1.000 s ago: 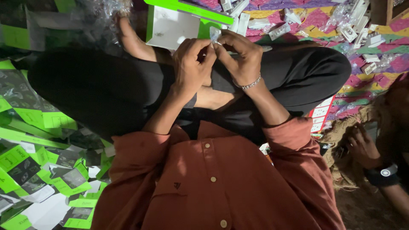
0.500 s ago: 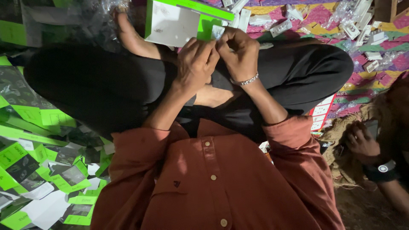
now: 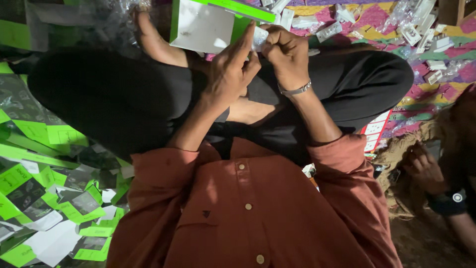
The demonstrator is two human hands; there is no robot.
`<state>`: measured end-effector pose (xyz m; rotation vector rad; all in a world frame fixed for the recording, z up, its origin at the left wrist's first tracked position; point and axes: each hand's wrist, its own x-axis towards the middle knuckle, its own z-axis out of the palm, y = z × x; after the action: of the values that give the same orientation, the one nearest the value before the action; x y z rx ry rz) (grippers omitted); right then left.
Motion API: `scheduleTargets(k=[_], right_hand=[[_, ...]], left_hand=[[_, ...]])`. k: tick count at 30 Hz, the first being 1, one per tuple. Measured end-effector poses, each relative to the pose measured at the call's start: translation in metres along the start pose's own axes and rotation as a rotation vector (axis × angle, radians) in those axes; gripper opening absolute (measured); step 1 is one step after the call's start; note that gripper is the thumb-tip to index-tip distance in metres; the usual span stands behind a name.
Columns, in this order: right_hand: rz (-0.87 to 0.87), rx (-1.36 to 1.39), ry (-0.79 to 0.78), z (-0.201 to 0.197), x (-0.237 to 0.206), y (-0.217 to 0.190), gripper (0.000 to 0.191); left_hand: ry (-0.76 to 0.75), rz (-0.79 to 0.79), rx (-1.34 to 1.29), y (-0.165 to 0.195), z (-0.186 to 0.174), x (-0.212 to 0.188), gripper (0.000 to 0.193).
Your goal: The person sits cross-legged on a floor mat and assembles small white electrical switch and socket components by hand, fitting parts together one at a time and placing finished pieces into an open green and white box. Loose components, boxes, and a tray of small hardware are spread on the mat around them.
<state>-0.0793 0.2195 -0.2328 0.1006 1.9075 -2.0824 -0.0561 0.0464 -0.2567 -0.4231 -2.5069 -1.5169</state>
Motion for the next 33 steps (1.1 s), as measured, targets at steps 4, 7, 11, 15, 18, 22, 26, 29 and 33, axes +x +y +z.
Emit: scheduleTargets(k=[4,7,11,15,18,22,26,29,33], right_hand=[[0.032,0.047,-0.027,-0.006,0.002,0.002,0.017],[-0.013,-0.001,-0.079,-0.014,0.005,-0.003,0.017],[0.061,0.015,-0.077,-0.013,0.006,-0.011,0.013],[-0.067,-0.158,-0.137,-0.008,0.003,-0.016,0.005],[-0.169,-0.192,-0.108,-0.014,0.001,-0.016,0.012],[-0.231,0.005,0.072,-0.028,-0.003,-0.013,0.032],[-0.509,-0.127,0.278,-0.019,-0.009,-0.017,0.038],[-0.552,-0.548,0.141,0.004,-0.007,-0.025,0.031],[-0.051,-0.581,-0.017,0.023,-0.001,-0.031,0.024]], left_hand=[[-0.027,0.034,0.077,-0.003,-0.001,-0.003,0.065],[-0.026,-0.032,0.002,0.004,-0.004,-0.002,0.058],[0.032,-0.004,-0.077,0.009,-0.009,0.005,0.055],[0.072,-0.010,-0.051,0.009,-0.012,0.006,0.053],[0.073,0.019,-0.044,0.010,-0.007,0.006,0.051],[0.203,-0.068,-0.122,0.012,-0.020,-0.003,0.047],[0.479,-0.075,-0.131,0.007,-0.043,-0.005,0.051],[0.521,-0.016,-0.248,0.007,-0.045,-0.001,0.052],[0.451,0.013,-0.271,0.014,-0.041,0.001,0.044]])
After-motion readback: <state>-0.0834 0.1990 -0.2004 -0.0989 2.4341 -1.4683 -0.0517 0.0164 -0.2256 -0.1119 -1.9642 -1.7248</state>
